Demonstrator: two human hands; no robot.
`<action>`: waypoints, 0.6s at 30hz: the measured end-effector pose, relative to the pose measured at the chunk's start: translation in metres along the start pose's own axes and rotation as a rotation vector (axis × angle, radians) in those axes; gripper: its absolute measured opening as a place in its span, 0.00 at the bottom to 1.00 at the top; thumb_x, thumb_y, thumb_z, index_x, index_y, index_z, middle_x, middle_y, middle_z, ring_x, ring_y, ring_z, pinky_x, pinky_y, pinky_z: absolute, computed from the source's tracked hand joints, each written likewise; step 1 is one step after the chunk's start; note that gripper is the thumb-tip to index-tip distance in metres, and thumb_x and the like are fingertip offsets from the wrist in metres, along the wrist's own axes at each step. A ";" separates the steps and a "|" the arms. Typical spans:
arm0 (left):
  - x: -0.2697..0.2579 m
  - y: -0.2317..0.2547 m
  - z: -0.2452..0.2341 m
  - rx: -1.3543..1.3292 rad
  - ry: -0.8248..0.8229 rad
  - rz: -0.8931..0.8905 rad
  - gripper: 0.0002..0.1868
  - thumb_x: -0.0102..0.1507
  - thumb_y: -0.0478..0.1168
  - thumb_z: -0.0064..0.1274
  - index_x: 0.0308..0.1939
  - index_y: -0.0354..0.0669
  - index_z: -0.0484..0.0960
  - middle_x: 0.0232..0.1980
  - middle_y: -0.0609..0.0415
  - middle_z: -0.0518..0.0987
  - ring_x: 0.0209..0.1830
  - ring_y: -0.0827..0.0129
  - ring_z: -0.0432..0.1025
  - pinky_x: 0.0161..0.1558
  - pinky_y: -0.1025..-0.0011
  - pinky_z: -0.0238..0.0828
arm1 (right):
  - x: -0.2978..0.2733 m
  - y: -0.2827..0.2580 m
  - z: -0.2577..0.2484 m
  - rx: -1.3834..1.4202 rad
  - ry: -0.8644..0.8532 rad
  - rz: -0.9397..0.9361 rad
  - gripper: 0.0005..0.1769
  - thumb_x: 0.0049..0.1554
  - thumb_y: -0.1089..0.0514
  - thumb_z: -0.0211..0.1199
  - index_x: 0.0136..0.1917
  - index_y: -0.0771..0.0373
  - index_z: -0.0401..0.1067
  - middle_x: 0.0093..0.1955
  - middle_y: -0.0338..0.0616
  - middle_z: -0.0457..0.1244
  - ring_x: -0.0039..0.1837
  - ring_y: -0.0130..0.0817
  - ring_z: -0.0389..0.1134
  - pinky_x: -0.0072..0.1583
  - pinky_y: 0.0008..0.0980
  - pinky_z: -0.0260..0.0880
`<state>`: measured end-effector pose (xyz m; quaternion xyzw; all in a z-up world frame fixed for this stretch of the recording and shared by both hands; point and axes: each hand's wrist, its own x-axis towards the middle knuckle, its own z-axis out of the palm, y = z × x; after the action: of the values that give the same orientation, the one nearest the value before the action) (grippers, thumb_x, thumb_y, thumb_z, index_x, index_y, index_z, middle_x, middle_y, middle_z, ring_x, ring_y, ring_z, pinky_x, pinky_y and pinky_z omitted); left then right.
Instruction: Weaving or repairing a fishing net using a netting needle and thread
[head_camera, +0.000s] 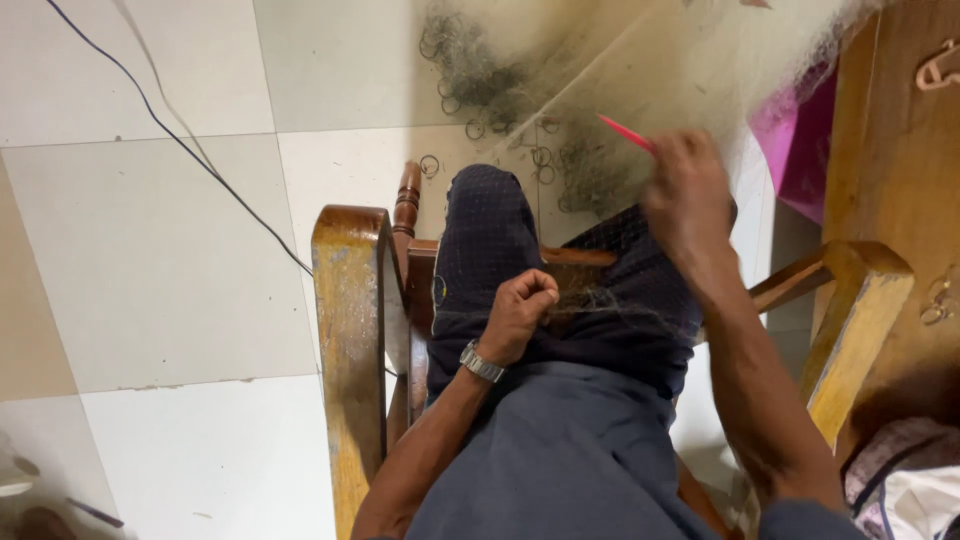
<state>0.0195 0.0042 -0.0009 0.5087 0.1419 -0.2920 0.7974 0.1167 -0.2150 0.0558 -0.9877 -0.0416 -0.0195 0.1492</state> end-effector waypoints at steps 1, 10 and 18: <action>0.002 0.001 0.000 -0.001 0.003 0.002 0.01 0.53 0.32 0.48 0.26 0.39 0.75 0.17 0.56 0.68 0.16 0.76 0.63 0.19 0.81 0.60 | -0.019 -0.006 -0.005 0.001 0.000 -0.004 0.19 0.45 0.70 0.55 0.51 0.64 0.67 0.50 0.55 0.56 0.49 0.56 0.61 0.48 0.48 0.65; 0.003 0.006 0.007 -0.083 0.041 -0.110 0.01 0.52 0.30 0.49 0.27 0.35 0.74 0.17 0.53 0.66 0.16 0.74 0.62 0.19 0.79 0.61 | -0.144 -0.078 0.013 0.612 -0.041 0.361 0.09 0.50 0.67 0.59 0.45 0.58 0.73 0.38 0.44 0.63 0.43 0.42 0.66 0.46 0.37 0.67; 0.004 0.003 0.013 -0.087 0.075 -0.079 0.01 0.52 0.30 0.50 0.27 0.35 0.75 0.19 0.52 0.68 0.17 0.75 0.62 0.19 0.80 0.62 | -0.161 -0.084 0.021 0.666 -0.055 0.407 0.07 0.54 0.66 0.56 0.46 0.62 0.72 0.37 0.46 0.62 0.40 0.45 0.66 0.42 0.38 0.67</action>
<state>0.0234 -0.0074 0.0047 0.4780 0.2041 -0.2977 0.8008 -0.0503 -0.1414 0.0518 -0.8735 0.1472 0.0516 0.4612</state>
